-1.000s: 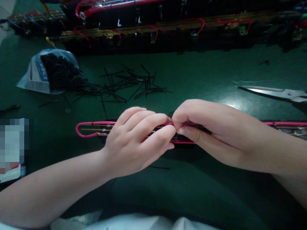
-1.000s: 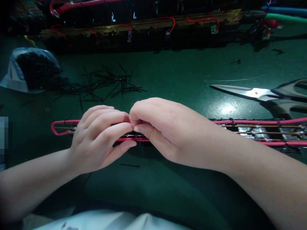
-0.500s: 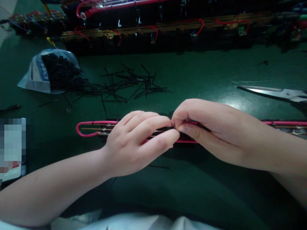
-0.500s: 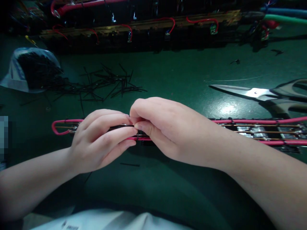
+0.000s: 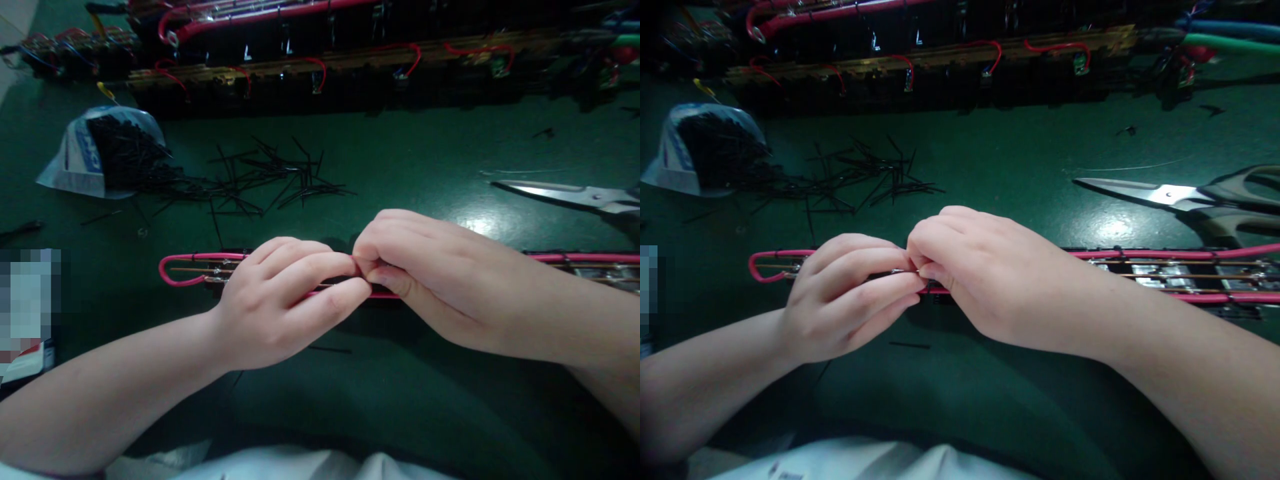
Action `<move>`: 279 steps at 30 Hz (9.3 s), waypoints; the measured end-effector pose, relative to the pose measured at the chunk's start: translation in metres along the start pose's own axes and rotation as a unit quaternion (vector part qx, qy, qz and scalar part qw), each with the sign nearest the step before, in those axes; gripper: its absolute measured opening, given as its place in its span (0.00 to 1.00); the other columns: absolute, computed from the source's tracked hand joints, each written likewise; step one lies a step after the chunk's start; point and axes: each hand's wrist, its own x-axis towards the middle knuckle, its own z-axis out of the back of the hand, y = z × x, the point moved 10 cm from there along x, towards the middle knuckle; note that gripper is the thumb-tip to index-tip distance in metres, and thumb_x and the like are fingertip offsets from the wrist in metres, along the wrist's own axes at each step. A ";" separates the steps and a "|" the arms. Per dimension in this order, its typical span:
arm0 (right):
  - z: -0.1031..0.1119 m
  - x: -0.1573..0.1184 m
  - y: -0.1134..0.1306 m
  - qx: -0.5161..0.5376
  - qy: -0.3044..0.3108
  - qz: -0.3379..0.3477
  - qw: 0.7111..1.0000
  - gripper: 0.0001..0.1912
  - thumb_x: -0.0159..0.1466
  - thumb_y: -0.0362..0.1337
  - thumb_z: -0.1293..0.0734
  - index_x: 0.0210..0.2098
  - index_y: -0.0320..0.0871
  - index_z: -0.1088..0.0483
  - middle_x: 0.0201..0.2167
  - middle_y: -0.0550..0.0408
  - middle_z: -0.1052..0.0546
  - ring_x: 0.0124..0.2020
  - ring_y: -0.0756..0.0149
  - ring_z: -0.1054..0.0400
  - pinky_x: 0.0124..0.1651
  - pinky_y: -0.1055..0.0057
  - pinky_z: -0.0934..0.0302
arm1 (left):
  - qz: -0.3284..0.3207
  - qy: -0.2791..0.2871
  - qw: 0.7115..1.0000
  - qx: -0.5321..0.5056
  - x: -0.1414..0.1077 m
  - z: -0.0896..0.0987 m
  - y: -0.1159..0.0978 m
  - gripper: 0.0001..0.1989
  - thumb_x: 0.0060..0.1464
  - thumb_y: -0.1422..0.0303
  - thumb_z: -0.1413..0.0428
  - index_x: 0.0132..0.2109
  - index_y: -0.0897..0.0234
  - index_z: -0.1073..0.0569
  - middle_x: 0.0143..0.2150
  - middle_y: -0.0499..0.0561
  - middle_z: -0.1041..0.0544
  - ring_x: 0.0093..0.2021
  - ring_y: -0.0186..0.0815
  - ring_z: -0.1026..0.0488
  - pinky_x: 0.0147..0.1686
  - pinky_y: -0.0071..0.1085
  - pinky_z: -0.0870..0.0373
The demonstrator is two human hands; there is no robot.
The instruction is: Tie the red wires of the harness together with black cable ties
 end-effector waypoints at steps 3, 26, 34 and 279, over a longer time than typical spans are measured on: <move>0.000 0.001 0.000 0.004 -0.002 -0.001 1.000 0.10 0.72 0.29 0.43 0.36 0.45 0.35 0.32 0.56 0.29 0.33 0.66 0.36 0.34 0.69 0.43 | 0.000 -0.002 1.000 -0.007 -0.001 0.001 0.001 0.08 0.64 0.76 0.37 0.49 0.63 0.23 0.47 0.52 0.17 0.48 0.39 0.20 0.47 0.37 0.22; 0.006 0.004 -0.002 0.029 -0.023 -0.028 0.999 0.11 0.75 0.35 0.43 0.35 0.45 0.34 0.30 0.57 0.27 0.30 0.67 0.34 0.31 0.69 0.42 | -0.080 0.007 0.996 0.040 -0.002 -0.006 -0.014 0.09 0.67 0.73 0.41 0.52 0.61 0.21 0.48 0.47 0.15 0.50 0.35 0.19 0.54 0.35 0.22; 0.015 0.003 -0.010 0.036 -0.068 -0.057 0.995 0.09 0.73 0.31 0.42 0.38 0.46 0.33 0.31 0.58 0.26 0.29 0.68 0.34 0.32 0.69 0.40 | -0.075 0.000 0.997 0.012 -0.002 -0.004 -0.013 0.10 0.63 0.74 0.37 0.51 0.66 0.20 0.48 0.51 0.15 0.48 0.37 0.18 0.54 0.37 0.21; -0.010 0.002 0.024 -0.084 -0.021 0.028 0.996 0.10 0.68 0.25 0.39 0.42 0.41 0.27 0.48 0.44 0.20 0.45 0.58 0.27 0.46 0.61 0.30 | -0.118 -0.028 0.992 -0.034 0.000 0.005 -0.022 0.06 0.64 0.78 0.43 0.38 0.67 0.22 0.32 0.49 0.17 0.31 0.35 0.20 0.36 0.35 0.22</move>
